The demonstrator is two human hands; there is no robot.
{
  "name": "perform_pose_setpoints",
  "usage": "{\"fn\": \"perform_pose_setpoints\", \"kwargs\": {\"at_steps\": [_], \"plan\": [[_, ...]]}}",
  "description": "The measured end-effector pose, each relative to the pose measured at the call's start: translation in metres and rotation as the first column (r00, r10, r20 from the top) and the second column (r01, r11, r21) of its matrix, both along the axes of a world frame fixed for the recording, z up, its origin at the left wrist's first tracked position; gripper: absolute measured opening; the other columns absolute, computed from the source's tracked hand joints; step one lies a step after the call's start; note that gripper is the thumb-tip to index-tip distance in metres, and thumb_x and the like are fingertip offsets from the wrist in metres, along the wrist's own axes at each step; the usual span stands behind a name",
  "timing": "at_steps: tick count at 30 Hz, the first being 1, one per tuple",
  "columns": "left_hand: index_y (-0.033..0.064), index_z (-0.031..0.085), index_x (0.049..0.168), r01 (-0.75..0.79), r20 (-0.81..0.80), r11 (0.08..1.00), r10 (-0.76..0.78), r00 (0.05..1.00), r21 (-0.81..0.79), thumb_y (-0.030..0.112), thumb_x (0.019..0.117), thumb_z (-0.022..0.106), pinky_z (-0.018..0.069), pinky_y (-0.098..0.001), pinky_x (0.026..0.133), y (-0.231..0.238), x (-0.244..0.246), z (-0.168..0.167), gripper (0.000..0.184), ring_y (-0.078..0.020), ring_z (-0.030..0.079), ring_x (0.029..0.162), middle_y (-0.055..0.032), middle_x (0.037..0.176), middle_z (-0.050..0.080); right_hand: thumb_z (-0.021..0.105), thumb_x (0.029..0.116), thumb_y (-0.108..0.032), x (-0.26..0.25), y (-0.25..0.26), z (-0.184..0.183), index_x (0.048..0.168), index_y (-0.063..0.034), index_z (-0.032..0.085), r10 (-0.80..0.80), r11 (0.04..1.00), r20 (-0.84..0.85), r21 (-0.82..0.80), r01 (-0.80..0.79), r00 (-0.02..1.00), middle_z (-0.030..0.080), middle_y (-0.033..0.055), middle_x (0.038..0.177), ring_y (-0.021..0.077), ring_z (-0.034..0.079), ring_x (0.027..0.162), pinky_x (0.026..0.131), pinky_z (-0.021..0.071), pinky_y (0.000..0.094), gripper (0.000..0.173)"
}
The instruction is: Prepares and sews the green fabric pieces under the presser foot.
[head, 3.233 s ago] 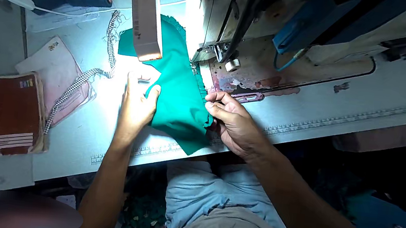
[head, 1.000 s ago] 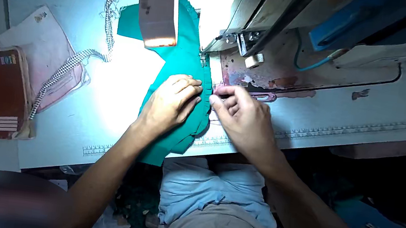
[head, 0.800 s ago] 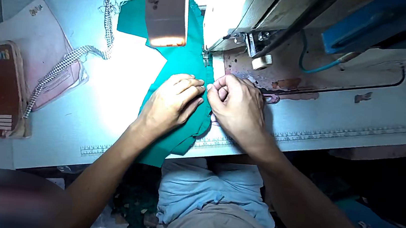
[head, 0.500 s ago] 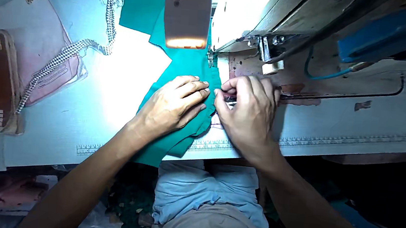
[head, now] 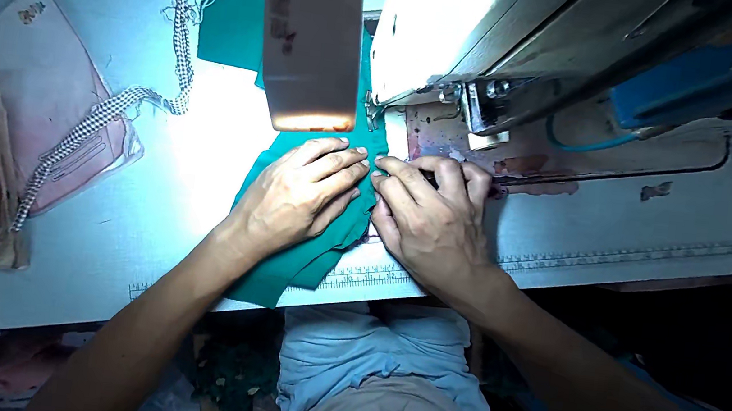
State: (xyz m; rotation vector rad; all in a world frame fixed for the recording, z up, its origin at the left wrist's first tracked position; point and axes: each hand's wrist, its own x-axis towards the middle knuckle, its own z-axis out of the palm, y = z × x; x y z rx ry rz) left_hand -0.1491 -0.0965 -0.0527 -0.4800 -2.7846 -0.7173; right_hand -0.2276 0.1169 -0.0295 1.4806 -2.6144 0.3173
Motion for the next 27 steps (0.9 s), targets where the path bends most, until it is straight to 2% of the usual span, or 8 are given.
{"fn": "perform_pose_setpoints", "kwargs": {"at_steps": [8, 13, 15, 16, 18, 19, 23, 27], "plan": [[0.0091, 0.069, 0.133, -0.057, -0.023, 0.998, 0.056, 0.998, -0.03, 0.027, 0.1077, 0.047, 0.0426, -0.0379, 0.115, -0.008, -0.017, -0.002, 0.038, -0.0259, 0.056, 0.136, -0.0071, 0.14, 0.065, 0.05, 0.102, -0.026, -0.024, -0.006, 0.004, 0.128, -0.0131, 0.07, 0.055, 0.997, 0.067, 0.045, -0.058, 0.996, 0.061, 0.0046, 0.144, 0.0363, 0.053, 0.128, 0.097, 0.0354, 0.0609, 0.035], [0.0077, 0.069, 0.132, -0.097, -0.041, 0.994, 0.096, 0.995, -0.045, 0.026, 0.1082, 0.046, 0.0414, -0.0381, 0.116, -0.01, -0.026, -0.004, 0.038, -0.0257, 0.056, 0.136, -0.0074, 0.141, 0.065, 0.05, 0.1021, -0.028, -0.031, -0.008, 0.006, 0.137, -0.0157, 0.066, -0.004, 0.999, 0.165, 0.038, -0.002, 0.986, 0.054, 0.0161, 0.147, 0.0443, 0.046, 0.135, 0.1, 0.0373, 0.0664, 0.04], [0.0087, 0.069, 0.132, -0.117, -0.043, 0.992, 0.114, 0.993, -0.055, 0.026, 0.1083, 0.046, 0.0413, -0.0374, 0.115, -0.008, -0.027, -0.004, 0.038, -0.0247, 0.055, 0.137, -0.0067, 0.141, 0.064, 0.051, 0.1028, -0.025, -0.016, -0.007, 0.011, 0.129, -0.0088, 0.068, -0.112, 0.986, 0.273, -0.085, 0.14, 0.955, 0.061, 0.0159, 0.131, 0.0346, 0.056, 0.119, 0.094, 0.0465, 0.0529, 0.035], [0.0086, 0.07, 0.131, -0.123, -0.054, 0.991, 0.12, 0.991, -0.056, 0.026, 0.1081, 0.046, 0.0412, -0.0375, 0.116, -0.008, -0.028, -0.004, 0.037, -0.0249, 0.056, 0.136, -0.0069, 0.141, 0.065, 0.053, 0.1037, -0.028, -0.007, -0.01, 0.014, 0.123, -0.0057, 0.066, -0.175, 0.962, 0.319, -0.147, 0.231, 0.931, 0.066, 0.0128, 0.113, 0.0265, 0.064, 0.101, 0.083, 0.053, 0.0439, 0.033], [0.0081, 0.07, 0.129, -0.127, -0.061, 0.991, 0.124, 0.99, -0.043, 0.025, 0.1077, 0.047, 0.0403, -0.0376, 0.117, -0.008, -0.029, -0.004, 0.036, -0.0262, 0.055, 0.136, -0.0076, 0.139, 0.066, 0.06, 0.102, -0.038, 0.009, -0.016, 0.017, 0.121, -0.0048, 0.058, -0.249, 0.91, 0.444, -0.198, 0.365, 0.861, 0.064, 0.0046, 0.081, 0.0141, 0.061, 0.064, 0.056, 0.0514, 0.0311, 0.038], [0.0078, 0.071, 0.128, -0.124, -0.059, 0.992, 0.122, 0.991, -0.029, 0.025, 0.1074, 0.047, 0.0399, -0.0378, 0.117, -0.008, -0.028, -0.005, 0.036, -0.0267, 0.055, 0.137, -0.008, 0.138, 0.066, 0.064, 0.1005, -0.039, 0.016, -0.018, 0.018, 0.125, -0.0052, 0.055, -0.256, 0.898, 0.509, -0.189, 0.397, 0.822, 0.061, 0.0034, 0.075, 0.0135, 0.057, 0.056, 0.05, 0.0485, 0.0308, 0.043], [0.0076, 0.071, 0.129, -0.099, -0.046, 0.995, 0.1, 0.994, 0.021, 0.026, 0.1072, 0.048, 0.0375, -0.0375, 0.12, -0.011, -0.028, -0.005, 0.036, -0.0263, 0.053, 0.139, -0.0081, 0.14, 0.065, 0.064, 0.1009, -0.017, 0.018, -0.02, 0.018, 0.136, -0.0087, 0.052, -0.186, 0.903, 0.622, -0.196, 0.381, 0.761, 0.058, 0.0041, 0.071, 0.015, 0.053, 0.049, 0.044, 0.0462, 0.0318, 0.038], [0.0117, 0.074, 0.125, -0.036, -0.088, 0.999, 0.039, 0.995, 0.033, 0.025, 0.1048, 0.052, 0.0371, -0.0436, 0.12, -0.014, -0.024, -0.004, 0.033, -0.0293, 0.053, 0.139, -0.0081, 0.139, 0.066, 0.059, 0.1031, -0.015, 0.014, -0.012, 0.018, 0.128, -0.0109, 0.064, -0.159, 0.907, 0.615, -0.217, 0.359, 0.772, 0.064, 0.0034, 0.075, 0.012, 0.056, 0.054, 0.049, 0.0481, 0.0299, 0.025]]}}
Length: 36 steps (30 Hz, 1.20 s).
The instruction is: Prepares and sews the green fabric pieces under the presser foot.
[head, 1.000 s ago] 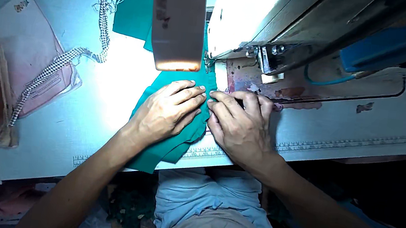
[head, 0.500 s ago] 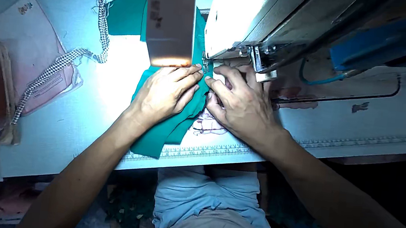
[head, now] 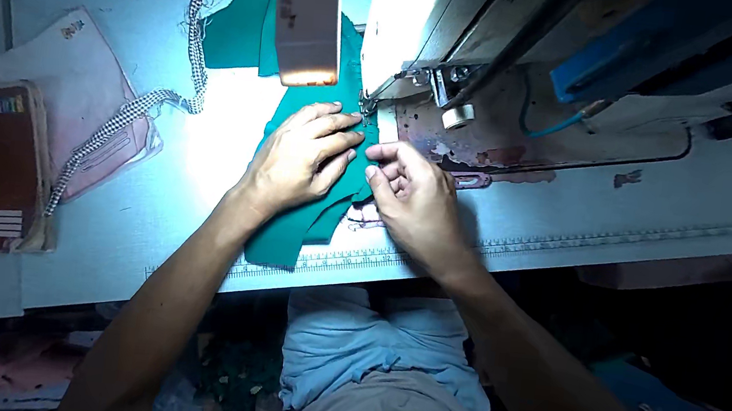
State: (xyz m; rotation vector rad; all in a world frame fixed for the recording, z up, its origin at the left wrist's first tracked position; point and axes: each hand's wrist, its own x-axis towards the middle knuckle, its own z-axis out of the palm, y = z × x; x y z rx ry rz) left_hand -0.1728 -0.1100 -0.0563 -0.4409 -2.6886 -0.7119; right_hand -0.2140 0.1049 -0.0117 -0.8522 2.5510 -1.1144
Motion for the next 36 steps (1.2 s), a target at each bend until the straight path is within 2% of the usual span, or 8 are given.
{"fn": "perform_pose_setpoints", "kwargs": {"at_steps": [3, 8, 16, 20, 24, 26, 31, 36], "plan": [[0.0173, 0.072, 0.128, 0.046, -0.008, 0.991, -0.047, 0.999, -0.123, 0.02, 0.1012, 0.051, 0.0334, -0.0579, 0.119, 0.002, 0.009, 0.002, 0.034, -0.0304, 0.053, 0.139, -0.0029, 0.139, 0.066, 0.057, 0.1038, -0.014, 0.003, 0.0, -0.002, 0.124, -0.0089, 0.071, 0.012, 0.996, -0.076, 0.088, -0.005, 0.997, 0.072, 0.0059, 0.089, 0.0135, 0.064, 0.067, 0.062, 0.0542, 0.0335, 0.024], [0.0186, 0.071, 0.131, 0.014, 0.026, 0.994, -0.011, 1.0, -0.112, 0.018, 0.1006, 0.051, 0.0309, -0.0611, 0.119, 0.004, 0.015, 0.001, 0.036, -0.0266, 0.054, 0.139, 0.0001, 0.139, 0.067, 0.058, 0.103, -0.013, 0.0, -0.002, -0.004, 0.122, -0.008, 0.074, 0.043, 0.995, -0.115, 0.097, -0.031, 0.992, 0.074, 0.0064, 0.1, 0.012, 0.067, 0.076, 0.07, 0.0554, 0.0292, 0.026], [0.0198, 0.07, 0.133, -0.026, 0.053, 0.991, 0.033, 0.998, -0.128, 0.019, 0.1012, 0.046, 0.0301, -0.0602, 0.119, -0.002, 0.003, 0.001, 0.039, -0.0263, 0.052, 0.141, 0.0013, 0.141, 0.065, 0.059, 0.1037, -0.013, -0.012, -0.003, 0.002, 0.124, -0.0091, 0.072, 0.08, 0.993, -0.093, 0.088, -0.072, 0.992, 0.072, 0.0081, 0.098, 0.0145, 0.064, 0.071, 0.065, 0.054, 0.033, 0.025], [0.0211, 0.07, 0.133, -0.071, 0.058, 0.988, 0.08, 0.995, -0.14, 0.02, 0.1018, 0.044, 0.0291, -0.0581, 0.12, -0.002, -0.004, 0.001, 0.041, -0.0241, 0.051, 0.141, 0.0029, 0.141, 0.065, 0.059, 0.1041, -0.017, -0.018, -0.004, 0.007, 0.121, -0.0116, 0.07, 0.053, 0.992, -0.028, 0.119, -0.049, 0.998, 0.068, 0.0062, 0.08, 0.0158, 0.058, 0.058, 0.054, 0.0492, 0.0354, 0.021], [0.0209, 0.068, 0.135, -0.075, 0.081, 0.989, 0.086, 0.993, -0.124, 0.02, 0.1034, 0.043, 0.0272, -0.0593, 0.121, -0.002, -0.004, 0.001, 0.04, -0.0234, 0.05, 0.143, 0.0032, 0.143, 0.064, 0.06, 0.104, -0.028, -0.005, -0.005, 0.012, 0.137, -0.0097, 0.056, -0.009, 0.991, 0.04, 0.134, 0.003, 0.999, 0.058, 0.0048, 0.069, 0.0162, 0.052, 0.049, 0.044, 0.0446, 0.0342, 0.038], [0.0209, 0.069, 0.134, -0.077, 0.082, 0.991, 0.086, 0.993, -0.107, 0.029, 0.1069, 0.043, 0.0272, -0.0588, 0.121, -0.002, -0.004, 0.0, 0.038, -0.0227, 0.049, 0.143, 0.0034, 0.142, 0.064, 0.062, 0.103, -0.025, -0.004, -0.006, 0.008, 0.14, -0.0099, 0.053, -0.019, 0.996, 0.055, 0.084, 0.014, 0.998, 0.059, 0.0044, 0.07, 0.0154, 0.052, 0.05, 0.045, 0.0452, 0.0329, 0.041], [0.02, 0.068, 0.135, -0.02, 0.04, 0.988, 0.026, 0.999, -0.154, 0.04, 0.1082, 0.043, 0.0281, -0.0589, 0.121, -0.007, -0.005, -0.001, 0.042, -0.0249, 0.05, 0.143, 0.0004, 0.143, 0.064, 0.062, 0.1022, -0.016, -0.014, 0.008, 0.008, 0.123, -0.0125, 0.059, -0.006, 0.998, 0.251, -0.058, 0.022, 0.968, 0.061, 0.0032, 0.071, 0.0122, 0.05, 0.044, 0.038, 0.0425, 0.0254, 0.021], [0.0144, 0.071, 0.125, 0.013, -0.062, 0.981, -0.025, 0.998, -0.195, 0.032, 0.1043, 0.053, 0.0312, -0.0593, 0.12, 0.008, 0.004, 0.016, 0.033, -0.0303, 0.058, 0.132, -0.0071, 0.128, 0.07, 0.062, 0.1031, -0.018, -0.009, 0.009, 0.01, 0.12, -0.0126, 0.07, 0.002, 0.995, 0.112, 0.1, -0.013, 0.994, 0.069, 0.0027, 0.077, 0.0137, 0.059, 0.054, 0.05, 0.0499, 0.0348, 0.019]]}}
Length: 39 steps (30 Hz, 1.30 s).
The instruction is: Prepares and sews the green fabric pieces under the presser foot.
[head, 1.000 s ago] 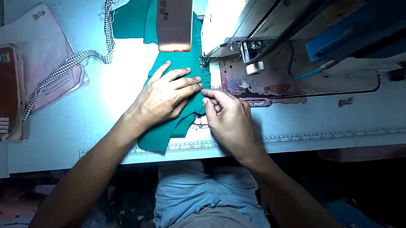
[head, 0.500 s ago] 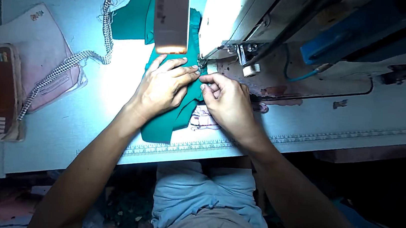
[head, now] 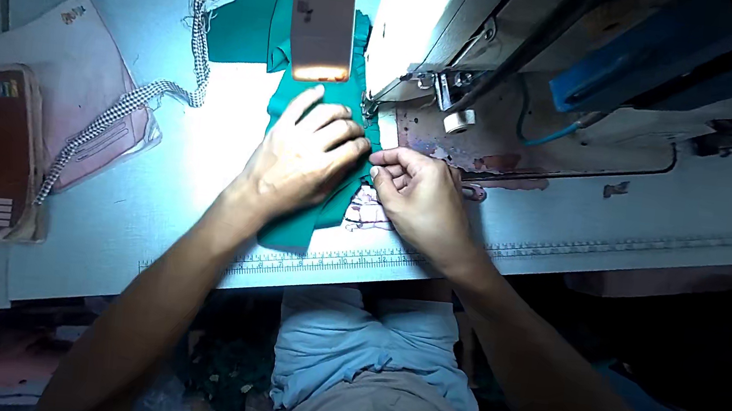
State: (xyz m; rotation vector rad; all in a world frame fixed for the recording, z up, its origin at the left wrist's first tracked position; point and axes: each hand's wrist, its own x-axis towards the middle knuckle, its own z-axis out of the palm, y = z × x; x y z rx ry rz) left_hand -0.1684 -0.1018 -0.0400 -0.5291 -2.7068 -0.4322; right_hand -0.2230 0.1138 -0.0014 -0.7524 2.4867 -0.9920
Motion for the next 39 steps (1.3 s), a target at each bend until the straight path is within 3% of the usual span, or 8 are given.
{"fn": "perform_pose_setpoints", "kwargs": {"at_steps": [3, 8, 12, 17, 21, 27, 31, 39], "plan": [[0.0149, 0.067, 0.133, -0.117, 0.144, 0.988, 0.101, 0.984, 0.103, 0.044, 0.098, 0.057, 0.0346, -0.0566, 0.118, 0.026, 0.017, 0.001, 0.047, -0.0284, 0.058, 0.132, -0.0072, 0.127, 0.07, 0.064, 0.102, -0.017, -0.01, 0.001, -0.005, 0.115, -0.0117, 0.07, -0.016, 0.995, 0.16, -0.095, 0.031, 0.987, 0.072, 0.0013, 0.079, 0.0096, 0.061, 0.052, 0.047, 0.0522, 0.0274, 0.015], [0.0079, 0.073, 0.116, -0.07, -0.045, 0.991, 0.076, 0.996, 0.115, 0.014, 0.0979, 0.061, 0.0432, -0.0562, 0.112, 0.016, 0.021, -0.014, 0.023, -0.0322, 0.066, 0.118, -0.0121, 0.109, 0.074, 0.067, 0.0981, -0.008, -0.03, -0.007, -0.004, 0.111, -0.0041, 0.072, -0.027, 0.959, 0.421, -0.246, 0.143, 0.907, 0.071, 0.0014, 0.078, 0.0052, 0.065, 0.059, 0.054, 0.056, 0.0191, 0.015], [0.0047, 0.076, 0.101, 0.08, -0.089, 0.994, -0.074, 0.993, 0.074, 0.009, 0.0978, 0.061, 0.0364, -0.0595, 0.118, -0.003, 0.021, -0.01, 0.016, -0.0341, 0.068, 0.116, -0.0122, 0.095, 0.074, 0.062, 0.1025, -0.017, -0.005, 0.001, -0.001, 0.118, -0.0137, 0.072, 0.0, 0.997, 0.085, -0.076, 0.006, 0.996, 0.071, 0.002, 0.079, 0.011, 0.059, 0.053, 0.048, 0.049, 0.0293, 0.019], [0.0075, 0.075, 0.096, 0.036, 0.012, 0.982, -0.039, 0.999, 0.183, 0.031, 0.0944, 0.054, 0.0268, -0.0634, 0.122, -0.003, 0.022, -0.009, 0.032, -0.0368, 0.051, 0.14, -0.0136, 0.127, 0.07, 0.064, 0.1005, -0.014, 0.001, -0.003, -0.007, 0.116, -0.0111, 0.074, 0.03, 0.999, -0.087, -0.038, -0.033, 0.996, 0.072, 0.0034, 0.088, 0.0095, 0.062, 0.062, 0.056, 0.0526, 0.0287, 0.018], [0.0109, 0.07, 0.132, 0.079, 0.044, 0.987, -0.086, 0.995, 0.138, 0.013, 0.0959, 0.052, 0.0279, -0.0597, 0.122, -0.002, 0.017, -0.012, 0.04, -0.0307, 0.053, 0.14, -0.0064, 0.14, 0.066, 0.066, 0.099, -0.014, 0.001, -0.005, -0.009, 0.107, -0.0104, 0.073, 0.028, 0.999, -0.12, -0.03, -0.032, 0.992, 0.071, 0.0037, 0.087, 0.0092, 0.064, 0.066, 0.059, 0.0538, 0.028, 0.011], [0.0147, 0.073, 0.128, 0.106, 0.134, 0.983, -0.127, 0.983, 0.15, 0.018, 0.0945, 0.049, 0.0235, -0.0627, 0.122, -0.01, 0.017, -0.012, 0.042, -0.0269, 0.052, 0.14, -0.0011, 0.137, 0.068, 0.066, 0.0981, -0.014, 0.003, -0.005, -0.016, 0.11, -0.0086, 0.078, 0.098, 0.995, -0.364, 0.038, -0.091, 0.926, 0.066, 0.0075, 0.093, 0.0174, 0.064, 0.079, 0.068, 0.0539, 0.0306, 0.018], [0.0181, 0.07, 0.133, 0.097, 0.132, 0.99, -0.11, 0.985, 0.104, 0.025, 0.0957, 0.048, 0.0225, -0.0631, 0.122, -0.008, 0.018, -0.012, 0.044, -0.0257, 0.051, 0.142, 0.0006, 0.141, 0.065, 0.057, 0.1027, -0.02, 0.01, 0.007, -0.033, 0.122, -0.01, 0.075, 0.232, 0.972, -0.573, 0.163, -0.168, 0.786, 0.065, 0.0083, 0.137, 0.0316, 0.057, 0.119, 0.094, 0.0474, 0.0429, 0.028], [0.021, 0.069, 0.135, 0.058, 0.154, 0.994, -0.071, 0.985, 0.093, 0.025, 0.0969, 0.047, 0.0226, -0.0619, 0.122, -0.018, 0.004, -0.013, 0.044, -0.0244, 0.05, 0.142, 0.0026, 0.142, 0.065, 0.051, 0.1021, -0.02, -0.011, 0.004, -0.033, 0.129, -0.008, 0.071, 0.352, 0.936, -0.608, 0.245, -0.253, 0.711, 0.064, 0.0046, 0.141, 0.0306, 0.06, 0.116, 0.091, 0.0425, 0.049, 0.035]]}}
